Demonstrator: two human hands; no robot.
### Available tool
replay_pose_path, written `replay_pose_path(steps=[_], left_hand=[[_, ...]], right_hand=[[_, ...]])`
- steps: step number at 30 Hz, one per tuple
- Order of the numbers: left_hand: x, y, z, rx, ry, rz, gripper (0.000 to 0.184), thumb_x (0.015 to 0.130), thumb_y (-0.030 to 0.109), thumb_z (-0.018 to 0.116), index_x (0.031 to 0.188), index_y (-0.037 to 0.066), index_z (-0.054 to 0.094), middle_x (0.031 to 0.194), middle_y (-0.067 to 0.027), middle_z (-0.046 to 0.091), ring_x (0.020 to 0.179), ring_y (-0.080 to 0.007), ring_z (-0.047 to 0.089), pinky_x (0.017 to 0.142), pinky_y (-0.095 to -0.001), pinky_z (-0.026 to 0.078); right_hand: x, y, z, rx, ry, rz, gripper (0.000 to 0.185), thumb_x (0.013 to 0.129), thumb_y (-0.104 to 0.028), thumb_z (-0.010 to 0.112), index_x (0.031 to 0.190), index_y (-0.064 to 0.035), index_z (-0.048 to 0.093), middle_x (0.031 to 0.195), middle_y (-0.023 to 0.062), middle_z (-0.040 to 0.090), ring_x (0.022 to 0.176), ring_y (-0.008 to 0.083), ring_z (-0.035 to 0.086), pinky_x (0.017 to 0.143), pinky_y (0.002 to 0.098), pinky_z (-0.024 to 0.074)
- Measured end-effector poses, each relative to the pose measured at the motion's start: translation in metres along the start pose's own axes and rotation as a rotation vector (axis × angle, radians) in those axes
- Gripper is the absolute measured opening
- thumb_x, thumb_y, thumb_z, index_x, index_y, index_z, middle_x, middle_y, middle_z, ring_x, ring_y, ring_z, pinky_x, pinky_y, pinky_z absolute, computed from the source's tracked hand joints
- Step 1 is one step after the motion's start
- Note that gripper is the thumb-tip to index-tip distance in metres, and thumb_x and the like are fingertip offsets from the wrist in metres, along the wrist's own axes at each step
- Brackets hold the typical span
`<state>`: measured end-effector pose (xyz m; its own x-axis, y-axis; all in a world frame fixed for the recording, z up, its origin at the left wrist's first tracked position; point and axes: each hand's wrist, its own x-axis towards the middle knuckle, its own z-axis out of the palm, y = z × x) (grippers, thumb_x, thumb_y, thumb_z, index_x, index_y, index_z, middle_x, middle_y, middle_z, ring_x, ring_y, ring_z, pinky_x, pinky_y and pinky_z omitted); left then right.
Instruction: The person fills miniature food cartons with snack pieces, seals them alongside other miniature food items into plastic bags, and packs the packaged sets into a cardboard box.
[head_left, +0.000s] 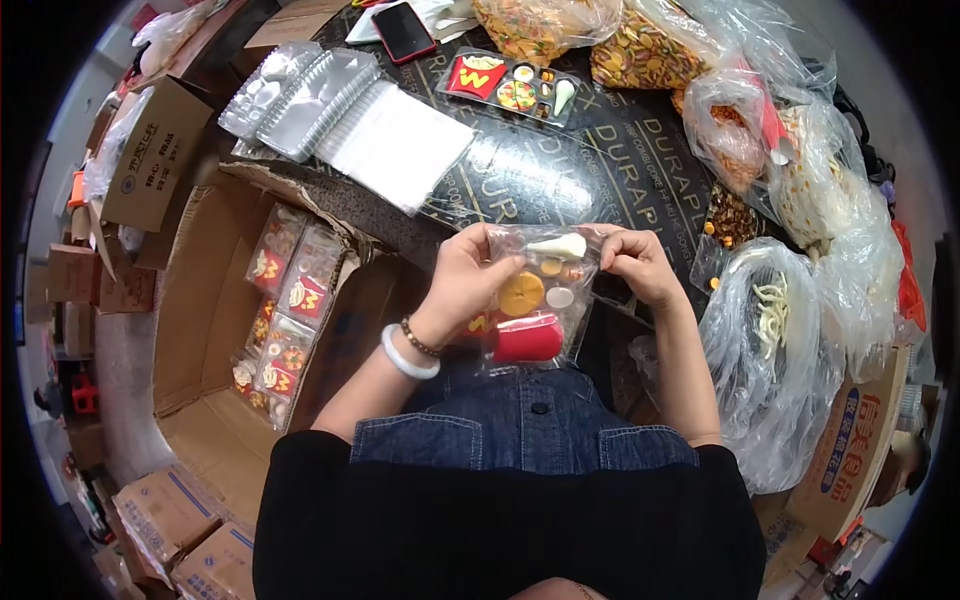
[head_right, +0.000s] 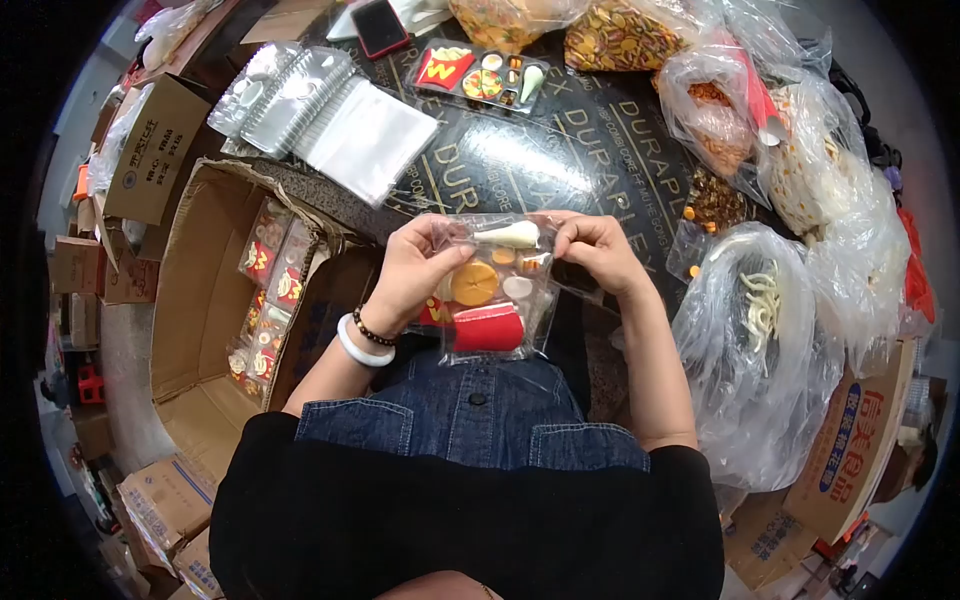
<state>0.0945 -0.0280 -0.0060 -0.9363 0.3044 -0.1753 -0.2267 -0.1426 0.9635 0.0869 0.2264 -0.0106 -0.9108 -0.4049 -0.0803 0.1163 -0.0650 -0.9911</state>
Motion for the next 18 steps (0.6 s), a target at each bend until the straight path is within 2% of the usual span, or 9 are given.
replay_pose_path(steps=[1, 3, 5, 6, 8, 11, 15, 17, 18], left_hand=[[-0.01, 0.022, 0.009, -0.066, 0.067, 0.131, 0.024, 0.074, -0.005, 0.063, 0.096, 0.001, 0.055, 0.088, -0.0041, 0.059, 0.079, -0.0087, 0.055, 0.07, -0.0222, 0.046], [-0.017, 0.059, 0.003, 0.414, 0.074, 0.839, 0.024, 0.068, 0.0, 0.066, 0.089, 0.001, 0.056, 0.079, -0.0068, 0.058, 0.069, -0.0118, 0.056, 0.058, -0.0224, 0.046], [-0.033, 0.091, 0.017, 0.571, -0.072, 1.049, 0.028, 0.059, -0.001, 0.064, 0.086, 0.003, 0.057, 0.077, -0.0096, 0.057, 0.063, -0.0194, 0.055, 0.055, -0.0269, 0.046], [-0.034, 0.083, 0.023, 0.679, -0.186, 1.098, 0.031, 0.056, 0.0, 0.064, 0.086, 0.003, 0.057, 0.077, -0.0105, 0.056, 0.06, -0.0222, 0.054, 0.053, -0.0285, 0.045], [-0.038, 0.053, 0.037, 0.894, -0.446, 0.863, 0.033, 0.058, 0.009, 0.067, 0.088, 0.003, 0.056, 0.082, -0.0112, 0.052, 0.069, -0.0251, 0.054, 0.059, -0.0342, 0.044], [-0.026, -0.027, 0.028, 0.966, -0.748, 0.431, 0.045, 0.061, 0.026, 0.075, 0.094, 0.002, 0.055, 0.09, -0.0126, 0.047, 0.081, -0.0291, 0.052, 0.067, -0.0362, 0.044], [-0.025, -0.02, 0.027, 0.848, -0.625, 0.479, 0.046, 0.067, 0.031, 0.075, 0.096, 0.001, 0.056, 0.088, -0.0121, 0.051, 0.082, -0.0275, 0.054, 0.067, -0.0358, 0.045], [-0.012, -0.005, 0.009, 0.51, -0.725, 0.185, 0.037, 0.071, 0.025, 0.073, 0.095, 0.001, 0.057, 0.087, -0.0119, 0.056, 0.08, -0.0247, 0.057, 0.067, -0.0339, 0.046], [0.001, 0.004, -0.009, 0.588, -0.541, 0.4, 0.031, 0.074, 0.02, 0.071, 0.094, 0.0, 0.058, 0.086, -0.0118, 0.06, 0.077, -0.0226, 0.06, 0.068, -0.032, 0.048]], right_hand=[[0.001, -0.002, -0.011, -0.086, -0.011, -0.044, 0.008, 0.068, 0.005, 0.053, 0.067, -0.0006, 0.06, 0.113, 0.0156, 0.058, 0.105, 0.0186, 0.054, 0.089, 0.0275, 0.0406], [0.011, -0.006, -0.032, -0.012, 0.118, -0.136, 0.008, 0.07, 0.003, 0.055, 0.074, -0.0006, 0.061, 0.114, 0.0148, 0.058, 0.104, 0.0177, 0.054, 0.088, 0.0274, 0.041], [0.038, -0.026, -0.028, -0.209, 0.243, -0.144, 0.022, 0.076, -0.015, 0.063, 0.093, -0.0023, 0.061, 0.124, 0.0123, 0.052, 0.108, 0.0201, 0.051, 0.093, 0.0318, 0.0383], [0.061, -0.021, -0.039, -0.615, 0.276, -0.212, 0.038, 0.074, -0.029, 0.068, 0.102, -0.0053, 0.06, 0.128, 0.0141, 0.047, 0.115, 0.0259, 0.047, 0.097, 0.0348, 0.0356], [0.104, -0.036, -0.023, -1.098, 0.351, -0.326, 0.059, 0.067, -0.043, 0.072, 0.112, -0.0094, 0.057, 0.133, 0.0159, 0.041, 0.125, 0.0311, 0.036, 0.1, 0.0412, 0.0303], [0.171, -0.034, -0.008, -1.399, 0.319, -0.173, 0.094, 0.055, -0.062, 0.071, 0.131, -0.0157, 0.041, 0.141, 0.015, 0.028, 0.134, 0.0305, 0.018, 0.102, 0.0503, 0.0228], [0.228, -0.02, -0.016, -1.574, 0.273, -0.041, 0.111, 0.045, -0.07, 0.071, 0.136, -0.02, 0.032, 0.141, 0.0143, 0.028, 0.133, 0.0314, 0.019, 0.099, 0.0476, 0.0281], [0.225, -0.027, -0.023, -1.524, 0.244, 0.01, 0.111, 0.045, -0.069, 0.071, 0.136, -0.019, 0.031, 0.133, 0.014, 0.038, 0.127, 0.0292, 0.032, 0.094, 0.0473, 0.0323], [0.219, -0.032, -0.026, -1.474, 0.235, 0.053, 0.11, 0.045, -0.069, 0.071, 0.136, -0.0183, 0.032, 0.13, 0.0136, 0.042, 0.123, 0.0283, 0.037, 0.092, 0.0468, 0.0334]])
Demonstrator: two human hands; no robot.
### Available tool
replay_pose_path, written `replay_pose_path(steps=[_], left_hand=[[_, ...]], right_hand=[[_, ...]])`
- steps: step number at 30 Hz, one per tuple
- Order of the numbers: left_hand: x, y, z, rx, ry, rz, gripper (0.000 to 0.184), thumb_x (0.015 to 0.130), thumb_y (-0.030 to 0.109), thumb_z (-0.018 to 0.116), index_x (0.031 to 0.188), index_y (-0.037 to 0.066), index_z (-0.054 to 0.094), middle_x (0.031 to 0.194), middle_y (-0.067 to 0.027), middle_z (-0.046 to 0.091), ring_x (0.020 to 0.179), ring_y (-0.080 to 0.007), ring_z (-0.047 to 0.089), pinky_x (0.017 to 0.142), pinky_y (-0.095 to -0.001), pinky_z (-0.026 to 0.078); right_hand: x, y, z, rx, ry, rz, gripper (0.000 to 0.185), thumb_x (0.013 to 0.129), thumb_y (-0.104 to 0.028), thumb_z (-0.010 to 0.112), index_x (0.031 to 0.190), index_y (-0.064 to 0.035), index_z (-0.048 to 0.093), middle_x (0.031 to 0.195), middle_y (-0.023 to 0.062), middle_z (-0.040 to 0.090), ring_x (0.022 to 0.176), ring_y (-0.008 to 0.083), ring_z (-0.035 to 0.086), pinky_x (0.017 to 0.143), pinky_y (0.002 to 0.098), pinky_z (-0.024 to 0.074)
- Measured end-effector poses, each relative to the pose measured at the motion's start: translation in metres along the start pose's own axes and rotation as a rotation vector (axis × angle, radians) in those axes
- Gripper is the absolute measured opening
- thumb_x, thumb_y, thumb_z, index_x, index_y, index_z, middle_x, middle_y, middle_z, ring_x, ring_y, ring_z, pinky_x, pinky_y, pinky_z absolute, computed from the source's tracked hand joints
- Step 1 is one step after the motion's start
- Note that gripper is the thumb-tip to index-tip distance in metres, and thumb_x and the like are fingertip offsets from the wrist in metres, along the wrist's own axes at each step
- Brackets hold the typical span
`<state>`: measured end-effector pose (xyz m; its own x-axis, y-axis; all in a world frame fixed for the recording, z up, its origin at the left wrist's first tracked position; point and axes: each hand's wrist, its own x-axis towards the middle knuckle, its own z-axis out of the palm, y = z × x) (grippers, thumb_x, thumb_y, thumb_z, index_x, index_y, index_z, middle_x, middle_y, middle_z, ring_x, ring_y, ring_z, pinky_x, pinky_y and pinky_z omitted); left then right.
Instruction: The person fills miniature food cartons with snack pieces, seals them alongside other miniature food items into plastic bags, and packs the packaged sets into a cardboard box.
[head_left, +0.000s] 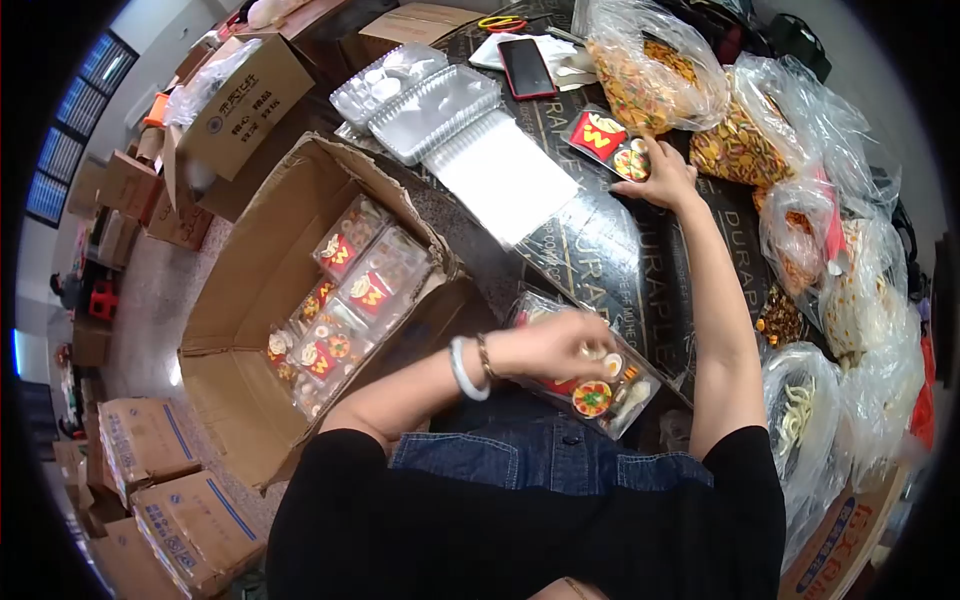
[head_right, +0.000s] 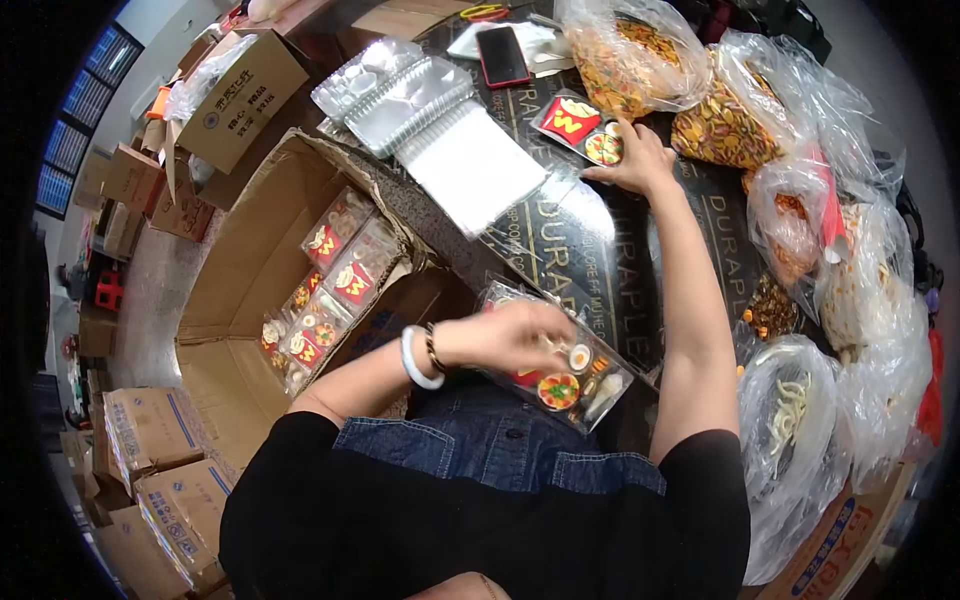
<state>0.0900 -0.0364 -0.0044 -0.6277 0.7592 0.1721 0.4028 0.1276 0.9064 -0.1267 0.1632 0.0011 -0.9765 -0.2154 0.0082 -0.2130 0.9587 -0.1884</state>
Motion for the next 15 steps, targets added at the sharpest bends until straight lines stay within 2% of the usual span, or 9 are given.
replay_pose_path(steps=[1, 2, 3, 4, 6, 8, 10, 13, 15], left_hand=[[0.001, -0.002, -0.035, 0.183, 0.222, 0.064, 0.03, 0.073, 0.019, 0.072, 0.093, 0.0, 0.059, 0.087, -0.0108, 0.061, 0.078, -0.0209, 0.06, 0.067, -0.0303, 0.048], [0.0, -0.009, -0.065, 0.165, 0.443, -0.132, 0.027, 0.074, 0.018, 0.07, 0.092, 0.001, 0.06, 0.087, -0.0099, 0.061, 0.079, -0.0187, 0.06, 0.068, -0.0284, 0.048], [-0.001, -0.017, -0.102, 0.385, 0.717, -0.221, 0.022, 0.076, 0.015, 0.068, 0.091, 0.002, 0.06, 0.089, -0.0084, 0.062, 0.08, -0.0185, 0.059, 0.07, -0.028, 0.048], [-0.006, -0.036, -0.146, 0.66, 0.869, -0.142, 0.02, 0.077, 0.013, 0.066, 0.092, 0.001, 0.061, 0.091, -0.0099, 0.062, 0.081, -0.0201, 0.06, 0.071, -0.0289, 0.048], [-0.011, -0.065, -0.212, 0.84, 1.036, -0.355, 0.021, 0.074, 0.014, 0.069, 0.089, 0.0, 0.064, 0.09, -0.0127, 0.064, 0.082, -0.0221, 0.062, 0.071, -0.0312, 0.048], [-0.013, -0.077, -0.254, 0.783, 0.951, -0.652, 0.03, 0.069, 0.029, 0.073, 0.082, 0.003, 0.067, 0.081, -0.0134, 0.065, 0.075, -0.0243, 0.062, 0.07, -0.0336, 0.048], [-0.012, -0.09, -0.273, 0.562, 0.885, -0.837, 0.034, 0.065, 0.034, 0.076, 0.078, 0.003, 0.068, 0.074, -0.0114, 0.066, 0.066, -0.0211, 0.062, 0.066, -0.0314, 0.049], [-0.007, -0.104, -0.285, 0.536, 0.833, -0.943, 0.037, 0.064, 0.035, 0.078, 0.079, 0.002, 0.068, 0.074, -0.0096, 0.065, 0.063, -0.0173, 0.06, 0.062, -0.0293, 0.048], [-0.01, -0.116, -0.29, 0.41, 0.858, -0.897, 0.038, 0.063, 0.033, 0.08, 0.079, 0.001, 0.067, 0.071, -0.0075, 0.064, 0.059, -0.0154, 0.057, 0.058, -0.0289, 0.046]], right_hand=[[-0.007, 0.009, 0.005, -0.059, 0.045, 0.013, 0.108, 0.045, -0.067, 0.072, 0.133, -0.0162, 0.036, 0.125, 0.0134, 0.046, 0.118, 0.0275, 0.042, 0.09, 0.0463, 0.0345], [-0.022, 0.011, -0.001, -0.048, 0.02, 0.022, 0.108, 0.046, -0.065, 0.073, 0.134, -0.0151, 0.035, 0.127, 0.0138, 0.044, 0.12, 0.0281, 0.041, 0.091, 0.046, 0.0328], [-0.041, 0.012, -0.008, -0.037, -0.006, 0.034, 0.109, 0.047, -0.064, 0.074, 0.135, -0.0139, 0.035, 0.129, 0.0142, 0.043, 0.121, 0.0287, 0.039, 0.093, 0.0458, 0.0312], [-0.058, 0.015, -0.007, -0.032, 0.009, 0.04, 0.107, 0.047, -0.06, 0.075, 0.134, -0.0128, 0.035, 0.129, 0.0152, 0.042, 0.121, 0.029, 0.039, 0.094, 0.0445, 0.0303], [-0.093, 0.017, -0.009, -0.033, 0.023, 0.003, 0.106, 0.048, -0.057, 0.077, 0.134, -0.0119, 0.035, 0.13, 0.0156, 0.041, 0.122, 0.0291, 0.038, 0.095, 0.0439, 0.0296], [-0.125, 0.012, -0.006, -0.024, 0.057, -0.043, 0.104, 0.044, -0.053, 0.08, 0.13, -0.0112, 0.04, 0.13, 0.0183, 0.04, 0.122, 0.0311, 0.038, 0.094, 0.0455, 0.0294], [-0.149, -0.001, -0.009, 0.044, 0.026, -0.085, 0.104, 0.045, -0.049, 0.081, 0.132, -0.0109, 0.038, 0.13, 0.019, 0.039, 0.123, 0.0319, 0.036, 0.096, 0.0449, 0.0275], [-0.168, -0.016, -0.011, 0.095, -0.027, -0.095, 0.107, 0.044, -0.049, 0.081, 0.133, -0.0119, 0.036, 0.135, 0.0192, 0.033, 0.127, 0.0318, 0.03, 0.097, 0.0464, 0.0247], [-0.173, -0.016, -0.008, 0.11, -0.023, -0.088, 0.107, 0.044, -0.049, 0.082, 0.134, -0.0132, 0.036, 0.137, 0.0191, 0.031, 0.129, 0.0317, 0.028, 0.098, 0.0466, 0.0239]])
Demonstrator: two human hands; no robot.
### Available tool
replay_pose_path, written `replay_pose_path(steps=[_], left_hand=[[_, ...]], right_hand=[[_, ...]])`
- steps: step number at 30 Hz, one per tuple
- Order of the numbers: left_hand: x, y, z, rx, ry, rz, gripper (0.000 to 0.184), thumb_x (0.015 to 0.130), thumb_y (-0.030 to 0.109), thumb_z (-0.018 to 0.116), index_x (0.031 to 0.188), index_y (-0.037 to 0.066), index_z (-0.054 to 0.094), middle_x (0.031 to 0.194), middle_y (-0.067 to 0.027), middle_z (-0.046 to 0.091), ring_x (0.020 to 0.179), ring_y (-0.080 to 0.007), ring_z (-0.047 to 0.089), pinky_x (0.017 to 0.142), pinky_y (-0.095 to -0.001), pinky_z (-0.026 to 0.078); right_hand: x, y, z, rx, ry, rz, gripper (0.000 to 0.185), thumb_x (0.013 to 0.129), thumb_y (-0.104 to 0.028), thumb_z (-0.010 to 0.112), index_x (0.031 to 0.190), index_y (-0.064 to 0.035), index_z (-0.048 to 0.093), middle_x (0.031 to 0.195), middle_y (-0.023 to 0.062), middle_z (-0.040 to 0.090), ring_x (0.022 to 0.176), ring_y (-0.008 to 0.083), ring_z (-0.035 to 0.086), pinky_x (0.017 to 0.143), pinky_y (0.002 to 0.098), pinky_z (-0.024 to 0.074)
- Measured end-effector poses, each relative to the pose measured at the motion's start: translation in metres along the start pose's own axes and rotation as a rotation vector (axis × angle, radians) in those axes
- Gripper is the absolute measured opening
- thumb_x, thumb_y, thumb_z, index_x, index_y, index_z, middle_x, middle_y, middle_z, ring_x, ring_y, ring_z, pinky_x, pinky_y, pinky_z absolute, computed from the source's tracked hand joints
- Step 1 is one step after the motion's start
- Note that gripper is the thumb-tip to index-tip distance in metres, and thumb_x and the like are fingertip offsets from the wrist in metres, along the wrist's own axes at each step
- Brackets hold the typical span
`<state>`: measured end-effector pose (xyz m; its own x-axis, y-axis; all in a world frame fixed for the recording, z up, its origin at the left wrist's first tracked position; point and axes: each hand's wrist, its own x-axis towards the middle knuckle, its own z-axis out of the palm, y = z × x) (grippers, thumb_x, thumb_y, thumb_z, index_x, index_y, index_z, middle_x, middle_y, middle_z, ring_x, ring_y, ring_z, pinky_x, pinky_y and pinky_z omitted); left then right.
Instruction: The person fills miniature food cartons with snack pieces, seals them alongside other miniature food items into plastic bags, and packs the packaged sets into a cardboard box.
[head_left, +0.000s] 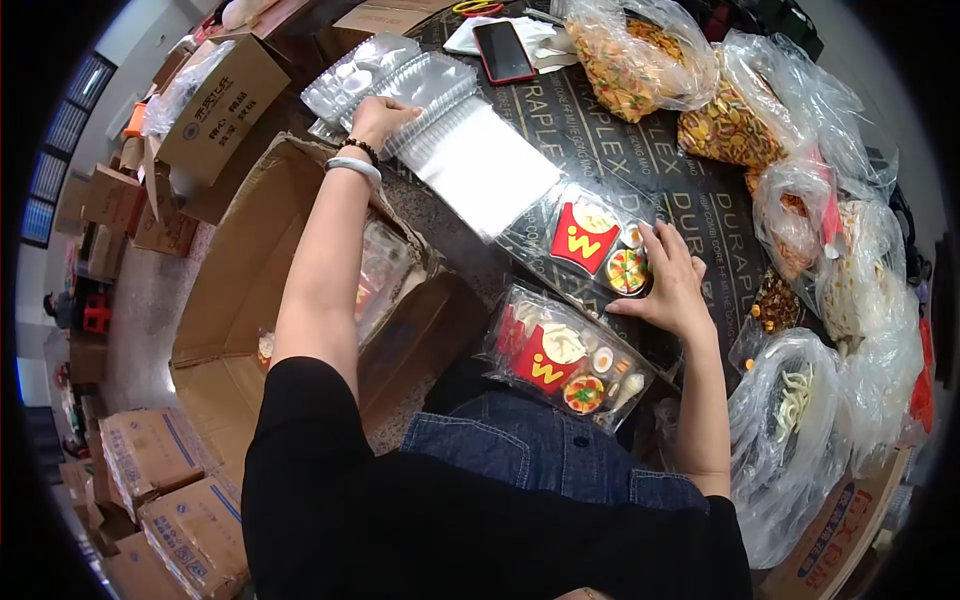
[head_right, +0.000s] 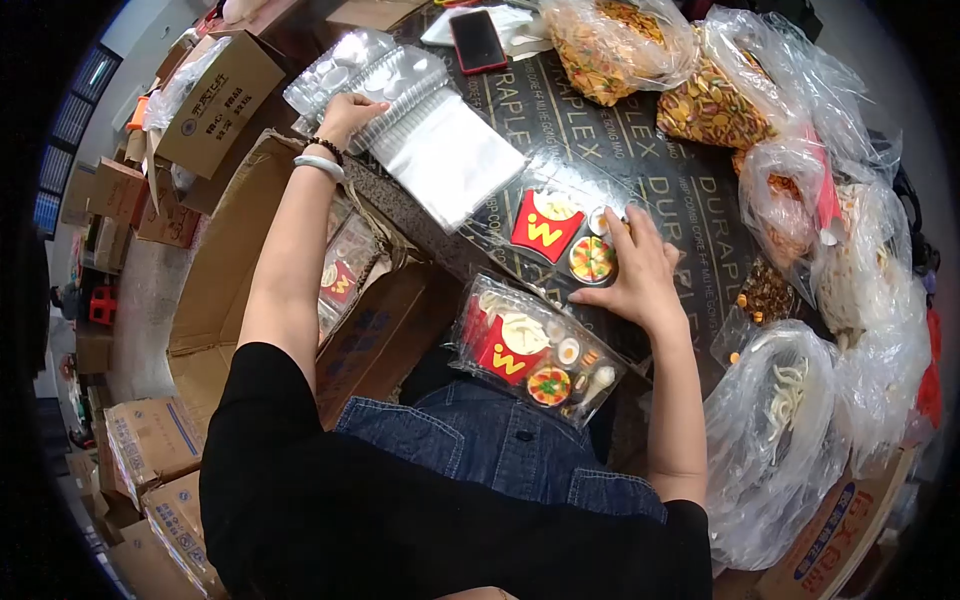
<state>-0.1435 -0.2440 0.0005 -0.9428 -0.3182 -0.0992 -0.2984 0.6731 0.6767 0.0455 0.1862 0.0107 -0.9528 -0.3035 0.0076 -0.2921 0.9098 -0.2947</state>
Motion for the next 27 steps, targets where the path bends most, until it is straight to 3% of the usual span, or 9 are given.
replay_pose_path(steps=[2, 6, 9, 18, 27], left_hand=[[0.003, -0.004, 0.0, -0.152, -0.022, 0.018, 0.029, 0.068, 0.024, 0.079, 0.074, 0.001, 0.062, 0.057, 0.0012, 0.051, 0.043, -0.0063, 0.041, 0.039, -0.0227, 0.029], [0.0, 0.004, -0.006, -0.218, -0.101, -0.056, 0.024, 0.07, 0.019, 0.077, 0.073, 0.001, 0.061, 0.055, 0.0011, 0.049, 0.04, -0.0069, 0.039, 0.036, -0.0229, 0.026], [0.003, 0.005, -0.008, -0.219, -0.125, -0.08, 0.025, 0.069, 0.021, 0.078, 0.07, 0.0, 0.063, 0.054, -0.0014, 0.054, 0.041, -0.0087, 0.043, 0.039, -0.0263, 0.033], [0.0, 0.013, -0.015, 0.017, -0.214, 0.09, 0.026, 0.078, 0.023, 0.071, 0.073, 0.0, 0.06, 0.056, -0.0014, 0.053, 0.041, -0.0099, 0.044, 0.037, -0.0252, 0.033], [0.01, 0.01, -0.021, -0.052, -0.311, 0.037, 0.026, 0.078, 0.026, 0.07, 0.073, 0.002, 0.06, 0.058, -0.0009, 0.054, 0.048, -0.0087, 0.046, 0.044, -0.0236, 0.037]], right_hand=[[-0.002, 0.001, 0.001, 0.017, 0.007, -0.007, 0.107, 0.044, -0.048, 0.082, 0.134, -0.0144, 0.036, 0.138, 0.0189, 0.03, 0.131, 0.0317, 0.026, 0.098, 0.0467, 0.0231], [-0.005, 0.005, -0.001, 0.048, -0.031, -0.012, 0.103, 0.044, -0.046, 0.082, 0.133, -0.0167, 0.038, 0.141, 0.0188, 0.027, 0.133, 0.0316, 0.022, 0.1, 0.047, 0.022], [-0.006, 0.007, 0.0, 0.053, -0.024, -0.019, 0.101, 0.044, -0.046, 0.082, 0.132, -0.0167, 0.04, 0.141, 0.0189, 0.027, 0.133, 0.0317, 0.021, 0.1, 0.0468, 0.0217], [0.0, 0.003, 0.002, 0.035, -0.036, -0.009, 0.104, 0.042, -0.047, 0.083, 0.132, -0.0164, 0.04, 0.141, 0.0184, 0.027, 0.134, 0.0311, 0.02, 0.1, 0.0461, 0.022], [0.004, 0.001, 0.003, 0.022, -0.062, -0.006, 0.106, 0.041, -0.049, 0.082, 0.133, -0.0168, 0.039, 0.141, 0.0174, 0.027, 0.134, 0.0296, 0.02, 0.101, 0.0464, 0.0221]])
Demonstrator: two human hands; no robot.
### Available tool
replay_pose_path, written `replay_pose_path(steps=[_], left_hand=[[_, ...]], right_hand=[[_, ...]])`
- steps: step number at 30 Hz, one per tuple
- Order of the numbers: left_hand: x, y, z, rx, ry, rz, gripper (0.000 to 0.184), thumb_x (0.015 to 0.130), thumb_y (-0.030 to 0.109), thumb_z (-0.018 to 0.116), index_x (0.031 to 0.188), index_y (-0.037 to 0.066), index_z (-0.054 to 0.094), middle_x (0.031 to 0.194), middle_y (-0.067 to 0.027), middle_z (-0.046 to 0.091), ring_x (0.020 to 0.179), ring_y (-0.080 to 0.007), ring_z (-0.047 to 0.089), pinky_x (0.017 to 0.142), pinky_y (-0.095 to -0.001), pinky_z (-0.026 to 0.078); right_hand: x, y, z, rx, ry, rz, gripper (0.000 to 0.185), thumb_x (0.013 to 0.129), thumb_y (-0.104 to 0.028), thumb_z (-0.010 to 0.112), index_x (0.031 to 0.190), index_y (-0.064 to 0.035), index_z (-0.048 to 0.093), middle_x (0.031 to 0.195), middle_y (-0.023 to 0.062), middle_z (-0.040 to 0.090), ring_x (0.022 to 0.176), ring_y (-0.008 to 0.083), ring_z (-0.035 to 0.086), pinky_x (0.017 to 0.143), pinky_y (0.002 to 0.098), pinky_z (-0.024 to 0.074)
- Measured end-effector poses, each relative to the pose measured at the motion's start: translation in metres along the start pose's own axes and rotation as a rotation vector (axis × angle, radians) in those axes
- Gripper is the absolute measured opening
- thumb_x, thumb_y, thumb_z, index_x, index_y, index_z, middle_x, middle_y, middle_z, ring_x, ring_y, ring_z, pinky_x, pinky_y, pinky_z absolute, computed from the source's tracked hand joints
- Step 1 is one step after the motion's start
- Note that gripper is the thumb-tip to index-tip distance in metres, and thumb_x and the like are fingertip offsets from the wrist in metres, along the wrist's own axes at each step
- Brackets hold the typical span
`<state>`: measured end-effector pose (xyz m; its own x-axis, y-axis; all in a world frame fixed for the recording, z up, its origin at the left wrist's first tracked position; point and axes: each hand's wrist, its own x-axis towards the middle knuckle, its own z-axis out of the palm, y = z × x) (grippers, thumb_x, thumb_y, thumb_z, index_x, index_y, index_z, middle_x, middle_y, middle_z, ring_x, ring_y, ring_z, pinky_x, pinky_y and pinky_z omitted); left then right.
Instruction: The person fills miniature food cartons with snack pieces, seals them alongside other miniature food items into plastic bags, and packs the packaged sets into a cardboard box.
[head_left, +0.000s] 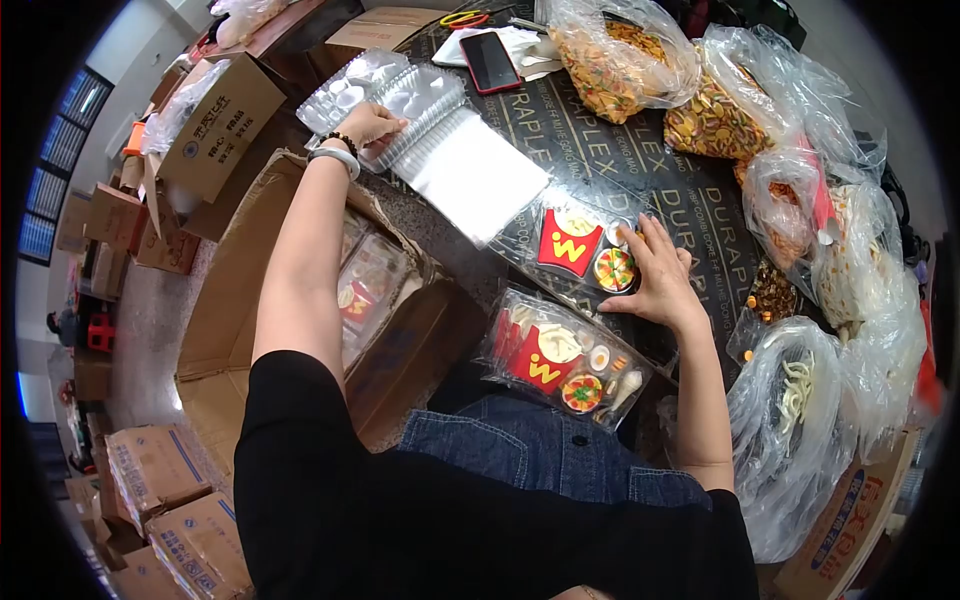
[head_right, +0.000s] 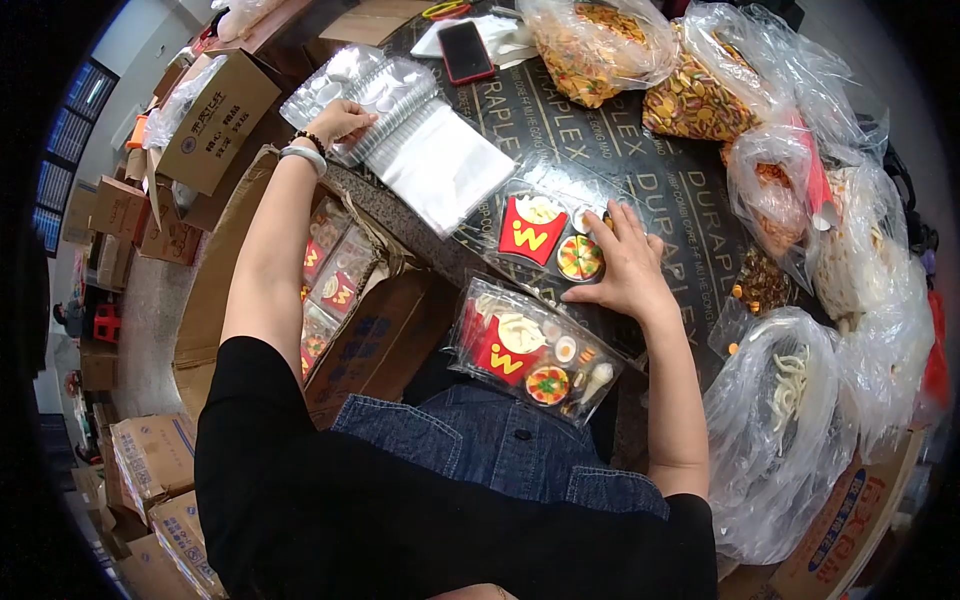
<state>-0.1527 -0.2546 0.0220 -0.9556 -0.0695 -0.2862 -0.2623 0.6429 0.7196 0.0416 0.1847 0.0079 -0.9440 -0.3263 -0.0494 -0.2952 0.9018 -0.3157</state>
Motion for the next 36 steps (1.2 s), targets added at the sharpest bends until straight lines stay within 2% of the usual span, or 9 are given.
replay_pose_path(steps=[13, 15, 18, 19, 23, 28, 31, 34, 36], left_hand=[[0.001, 0.015, -0.003, 0.032, -0.124, -0.019, 0.016, 0.071, 0.014, 0.064, 0.08, 0.001, 0.059, 0.067, -0.0035, 0.058, 0.055, -0.0108, 0.054, 0.049, -0.0238, 0.045], [0.002, 0.017, 0.005, 0.343, -0.014, 0.202, 0.02, 0.067, 0.014, 0.064, 0.082, 0.001, 0.058, 0.068, -0.0047, 0.058, 0.058, -0.0125, 0.055, 0.052, -0.0259, 0.047], [0.003, 0.009, 0.021, 0.765, 0.303, 0.483, 0.029, 0.065, 0.011, 0.058, 0.092, 0.0, 0.059, 0.084, -0.0178, 0.062, 0.082, -0.0334, 0.059, 0.075, -0.0374, 0.048], [0.001, 0.013, 0.02, 0.766, 0.201, 0.471, 0.036, 0.066, 0.01, 0.056, 0.1, -0.002, 0.058, 0.092, -0.0238, 0.06, 0.091, -0.0388, 0.056, 0.081, -0.0402, 0.045], [-0.014, 0.014, 0.033, 0.812, 0.327, 0.507, 0.036, 0.074, 0.0, 0.045, 0.109, -0.003, 0.054, 0.093, -0.0273, 0.058, 0.09, -0.0392, 0.057, 0.078, -0.0434, 0.046], [-0.049, 0.039, 0.022, 0.869, 0.735, 0.605, 0.038, 0.076, -0.002, 0.048, 0.111, 0.009, 0.057, 0.093, -0.0156, 0.062, 0.084, -0.033, 0.059, 0.069, -0.041, 0.048], [-0.089, 0.081, 0.026, 0.69, 0.702, 0.846, 0.032, 0.081, 0.002, 0.052, 0.112, 0.008, 0.057, 0.09, -0.016, 0.061, 0.08, -0.0312, 0.06, 0.067, -0.0375, 0.049], [-0.114, 0.103, 0.05, 0.084, 0.191, 0.788, 0.036, 0.085, 0.003, 0.054, 0.119, 0.015, 0.056, 0.094, -0.0037, 0.065, 0.067, -0.0083, 0.056, 0.058, -0.0218, 0.047], [-0.133, 0.118, 0.084, -0.124, -0.072, 0.783, 0.034, 0.086, 0.004, 0.053, 0.119, 0.011, 0.056, 0.095, -0.0042, 0.064, 0.07, -0.0058, 0.054, 0.06, -0.0202, 0.046]], right_hand=[[-0.001, -0.003, -0.004, 0.004, -0.023, 0.009, 0.106, 0.041, -0.049, 0.082, 0.133, -0.0162, 0.039, 0.141, 0.0184, 0.027, 0.134, 0.0303, 0.019, 0.102, 0.0461, 0.0217], [0.001, -0.003, -0.005, 0.004, -0.023, 0.006, 0.107, 0.041, -0.049, 0.082, 0.133, -0.0159, 0.038, 0.141, 0.0188, 0.026, 0.134, 0.0307, 0.019, 0.102, 0.0461, 0.0215], [0.0, 0.0, -0.001, 0.035, 0.022, -0.011, 0.11, 0.042, -0.05, 0.082, 0.134, -0.0145, 0.035, 0.142, 0.0195, 0.025, 0.134, 0.0321, 0.019, 0.102, 0.0462, 0.0212], [-0.002, 0.002, -0.001, 0.039, 0.063, -0.027, 0.108, 0.046, -0.052, 0.08, 0.135, -0.0116, 0.034, 0.142, 0.02, 0.025, 0.134, 0.032, 0.019, 0.101, 0.0457, 0.0211], [-0.029, 0.023, 0.0, 0.039, 0.372, -0.076, 0.083, 0.066, -0.047, 0.071, 0.13, -0.0057, 0.039, 0.138, 0.0173, 0.034, 0.131, 0.0281, 0.027, 0.095, 0.0416, 0.0255], [-0.065, 0.016, 0.009, -0.024, 0.431, -0.116, 0.057, 0.073, -0.037, 0.067, 0.118, -0.0054, 0.052, 0.129, 0.0095, 0.047, 0.126, 0.0249, 0.037, 0.088, 0.0382, 0.0292], [-0.065, 0.015, 0.028, -0.058, 0.409, -0.118, 0.046, 0.073, -0.033, 0.067, 0.109, -0.0053, 0.059, 0.128, 0.0111, 0.048, 0.125, 0.0252, 0.037, 0.085, 0.0376, 0.0303], [-0.063, 0.011, 0.029, -0.081, 0.441, -0.097, 0.045, 0.074, -0.033, 0.067, 0.108, -0.0053, 0.058, 0.126, 0.012, 0.049, 0.126, 0.0251, 0.037, 0.084, 0.0368, 0.0303], [-0.067, 0.008, 0.021, 0.014, 0.555, -0.105, 0.04, 0.072, -0.024, 0.068, 0.106, -0.0046, 0.059, 0.124, 0.0136, 0.05, 0.12, 0.0264, 0.043, 0.085, 0.0356, 0.0309]])
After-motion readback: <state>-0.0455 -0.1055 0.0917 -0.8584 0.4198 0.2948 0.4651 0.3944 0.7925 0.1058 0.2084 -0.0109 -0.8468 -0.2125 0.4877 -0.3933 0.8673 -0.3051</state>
